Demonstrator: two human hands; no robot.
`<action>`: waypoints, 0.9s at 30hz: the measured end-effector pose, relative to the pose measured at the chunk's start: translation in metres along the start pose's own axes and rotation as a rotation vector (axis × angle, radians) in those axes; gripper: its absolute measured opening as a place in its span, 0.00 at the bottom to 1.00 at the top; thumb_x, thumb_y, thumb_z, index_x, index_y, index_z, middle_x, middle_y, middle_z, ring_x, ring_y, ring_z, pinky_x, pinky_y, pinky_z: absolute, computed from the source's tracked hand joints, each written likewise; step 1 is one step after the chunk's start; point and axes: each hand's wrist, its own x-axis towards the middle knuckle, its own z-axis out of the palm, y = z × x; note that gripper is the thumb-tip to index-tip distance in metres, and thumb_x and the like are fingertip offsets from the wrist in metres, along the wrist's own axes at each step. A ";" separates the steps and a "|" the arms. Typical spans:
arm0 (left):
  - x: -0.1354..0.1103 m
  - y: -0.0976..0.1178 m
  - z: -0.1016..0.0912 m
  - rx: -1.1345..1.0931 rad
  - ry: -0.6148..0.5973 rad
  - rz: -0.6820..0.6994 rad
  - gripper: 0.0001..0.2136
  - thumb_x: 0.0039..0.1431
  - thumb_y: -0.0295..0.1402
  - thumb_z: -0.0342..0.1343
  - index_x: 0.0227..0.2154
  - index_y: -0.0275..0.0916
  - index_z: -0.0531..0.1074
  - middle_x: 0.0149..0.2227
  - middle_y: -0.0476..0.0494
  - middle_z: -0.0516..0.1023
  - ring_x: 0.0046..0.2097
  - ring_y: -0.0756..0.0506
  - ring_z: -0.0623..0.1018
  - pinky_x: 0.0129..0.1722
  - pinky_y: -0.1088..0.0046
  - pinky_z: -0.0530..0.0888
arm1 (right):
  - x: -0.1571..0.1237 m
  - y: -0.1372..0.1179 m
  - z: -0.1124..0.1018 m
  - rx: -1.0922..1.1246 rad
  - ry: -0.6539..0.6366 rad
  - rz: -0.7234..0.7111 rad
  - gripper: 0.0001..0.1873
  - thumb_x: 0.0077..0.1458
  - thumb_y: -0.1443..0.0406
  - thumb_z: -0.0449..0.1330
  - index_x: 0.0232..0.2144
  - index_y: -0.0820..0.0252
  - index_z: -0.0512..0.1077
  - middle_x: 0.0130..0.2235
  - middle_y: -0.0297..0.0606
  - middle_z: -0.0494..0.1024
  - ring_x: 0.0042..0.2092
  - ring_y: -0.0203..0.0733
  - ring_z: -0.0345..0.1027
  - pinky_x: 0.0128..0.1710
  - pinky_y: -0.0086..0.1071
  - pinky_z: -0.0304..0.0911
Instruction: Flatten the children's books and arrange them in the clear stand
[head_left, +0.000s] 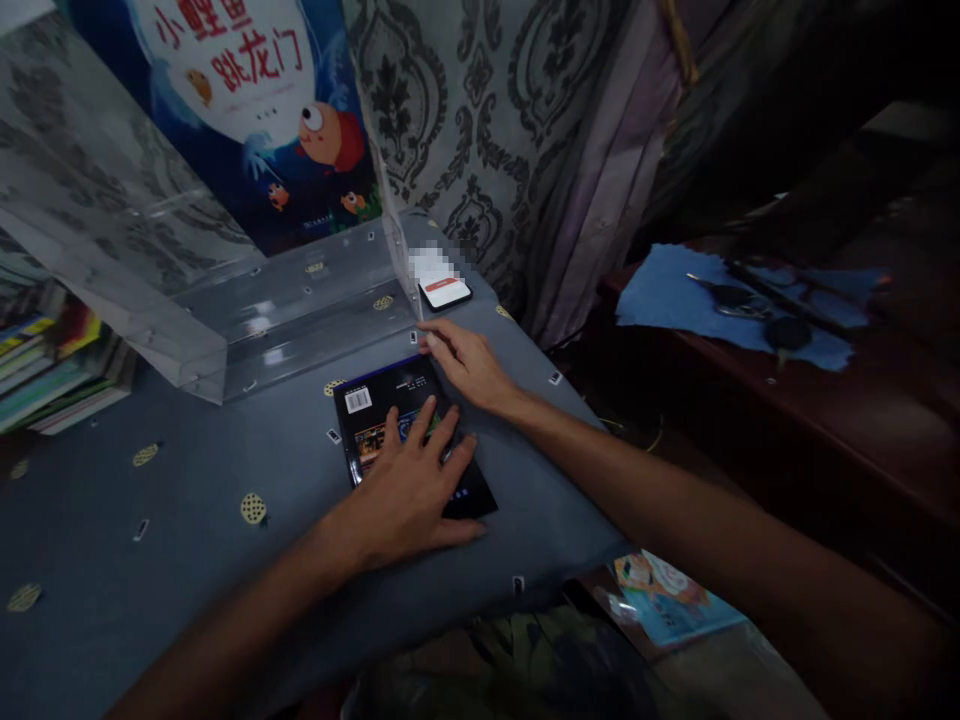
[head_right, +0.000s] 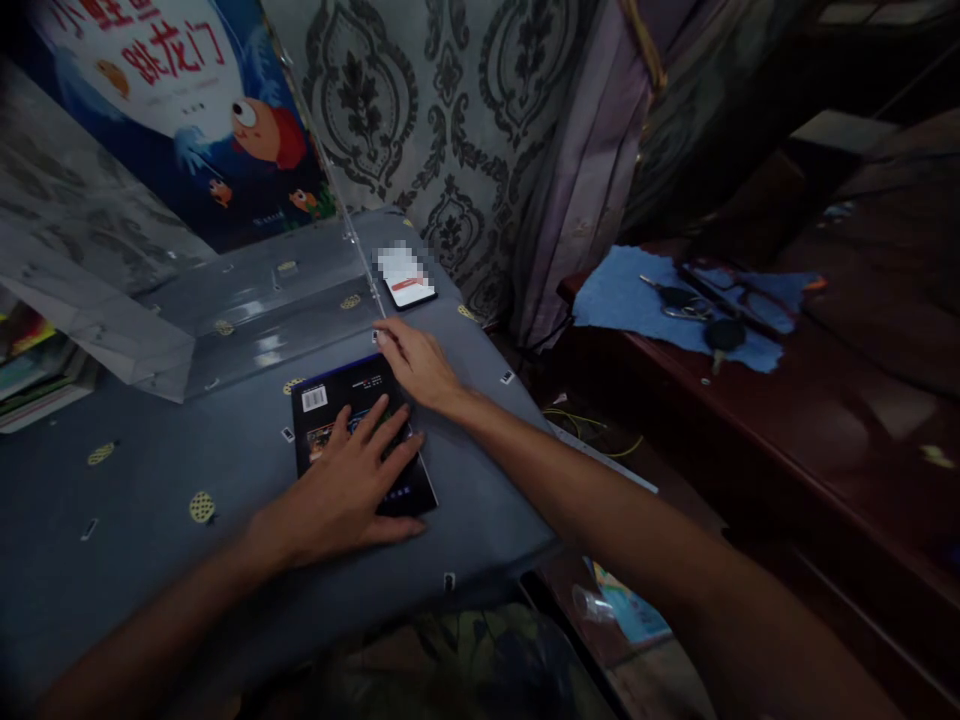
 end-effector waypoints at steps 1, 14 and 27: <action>0.000 0.000 -0.002 -0.003 -0.012 -0.008 0.40 0.61 0.59 0.55 0.67 0.35 0.59 0.72 0.25 0.55 0.72 0.22 0.52 0.63 0.28 0.57 | 0.000 0.000 0.000 -0.003 0.000 -0.003 0.20 0.71 0.57 0.47 0.54 0.57 0.72 0.44 0.43 0.83 0.46 0.48 0.78 0.49 0.43 0.70; -0.001 -0.025 -0.016 0.020 -0.132 -0.097 0.37 0.66 0.53 0.52 0.69 0.33 0.56 0.73 0.24 0.50 0.73 0.22 0.48 0.63 0.30 0.57 | -0.001 -0.002 0.000 -0.015 -0.029 -0.001 0.19 0.70 0.58 0.47 0.54 0.56 0.71 0.47 0.43 0.82 0.50 0.48 0.77 0.51 0.44 0.70; -0.007 -0.025 0.000 0.138 0.040 -0.076 0.34 0.67 0.51 0.49 0.67 0.31 0.60 0.68 0.25 0.62 0.70 0.26 0.61 0.63 0.40 0.65 | 0.011 -0.005 0.016 -0.047 -0.105 -0.043 0.17 0.69 0.63 0.49 0.54 0.56 0.70 0.50 0.43 0.81 0.54 0.47 0.74 0.56 0.46 0.67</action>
